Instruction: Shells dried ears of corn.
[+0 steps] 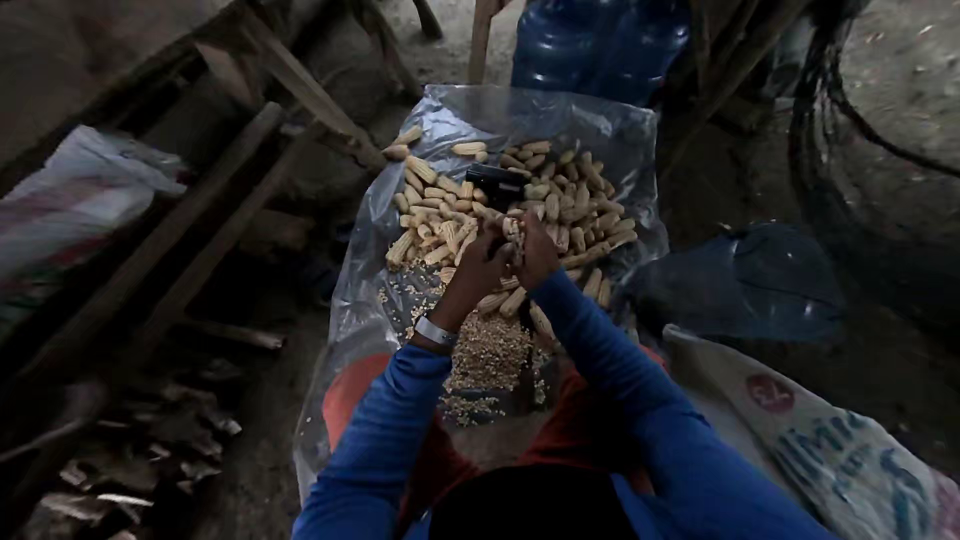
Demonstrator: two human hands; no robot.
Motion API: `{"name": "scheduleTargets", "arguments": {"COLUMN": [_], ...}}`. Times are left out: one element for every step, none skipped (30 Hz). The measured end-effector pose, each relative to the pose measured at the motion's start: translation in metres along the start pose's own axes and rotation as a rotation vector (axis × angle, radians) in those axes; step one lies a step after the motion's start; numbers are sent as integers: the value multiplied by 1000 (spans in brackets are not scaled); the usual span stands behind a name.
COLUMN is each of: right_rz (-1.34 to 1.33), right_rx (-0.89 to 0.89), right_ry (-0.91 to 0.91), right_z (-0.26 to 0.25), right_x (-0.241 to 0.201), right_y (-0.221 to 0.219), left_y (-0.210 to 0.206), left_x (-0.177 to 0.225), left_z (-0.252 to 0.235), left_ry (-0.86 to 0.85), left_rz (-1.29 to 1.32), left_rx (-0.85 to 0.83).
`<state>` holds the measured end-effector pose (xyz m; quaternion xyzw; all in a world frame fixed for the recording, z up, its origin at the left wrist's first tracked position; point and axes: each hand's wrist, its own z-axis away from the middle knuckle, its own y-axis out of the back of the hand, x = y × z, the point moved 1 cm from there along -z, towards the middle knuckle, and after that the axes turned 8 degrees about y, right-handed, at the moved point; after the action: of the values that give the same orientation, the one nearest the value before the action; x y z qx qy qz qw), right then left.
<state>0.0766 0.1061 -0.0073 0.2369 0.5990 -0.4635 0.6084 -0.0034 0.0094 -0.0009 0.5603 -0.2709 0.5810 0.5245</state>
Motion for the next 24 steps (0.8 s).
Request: {"name": "scheduleTargets", "arguments": {"right_rz": [-9, 15, 66, 119, 163, 193, 197, 174, 123, 72, 40, 42, 78, 128, 168, 205, 221, 227, 222, 216, 215, 222, 247, 286], "right_rx": [-39, -94, -161, -208, -223, -221, -222, -235, -272, -297, -313, -320, -321, -321, -317, -281, -237, -184, -129, -74, -29, 7, 39, 67], "right_ry": [8, 38, 90, 141, 189, 233, 269, 295, 297, 289, 281, 269, 270, 282, 301, 338, 346, 338, 319, 291, 249, 199, 155, 122], "right_z": [1, 1, 2, 3, 3, 3, 3, 1, 0, -1, -2, -3, -4, -4, -5, -7, -8, -8, -8, -9, -9, -8, -5, -2], "right_x": [0, -1, -2, -3, -2, -2, -2, -2, -4, -6, -8, -9, -9, -7, -3, 4, 10, 15, 19, 23, 26, 28, 30, 33], "right_y": [0, 1, 2, 3, 2, 1, 1, 2, 5, 8, 10, 12, 13, 13, 15, 15, 14, 13, 12, 11, 10, 10, 10, 10], "left_y": [-2, -3, -4, -5, -5, -6, -7, -7, -5, -2, 2, 4, 4, 3, 0, -4, -8, -13, -17, -21, -23, -25, -26, -26], "left_x": [-2, -4, -5, -6, -6, -6, -6, -4, -2, -2, -1, -1, -1, -3, -5, -7, -10, -12, -13, -15, -17, -18, -18, -18], "left_z": [1, 0, -1, -3, -4, -6, -7, -6, -6, -5, -5, -5, -5, -6, -6, -7, -8, -8, -8, -9, -11, -12, -12, -13], "left_ry": [16, 36, 48, 51, 56, 61, 77, 104, 129, 146, 155, 165, 175, 180, 177, 170, 165, 169, 178, 185, 195, 209, 222, 221], "left_rz": [70, 139, 211, 286, 363, 441, 525, 599, 659, 705, 736, 736, 711, 673, 635, 597, 562, 525, 494, 471, 452, 436, 414, 385], "left_rx": [-37, -60, -63, -59, -61, -77, -108, -137, -157, -178, -193, -199, -192, -186, -179, -182, -181, -170, -156, -140, -124, -107, -90, -77]}}
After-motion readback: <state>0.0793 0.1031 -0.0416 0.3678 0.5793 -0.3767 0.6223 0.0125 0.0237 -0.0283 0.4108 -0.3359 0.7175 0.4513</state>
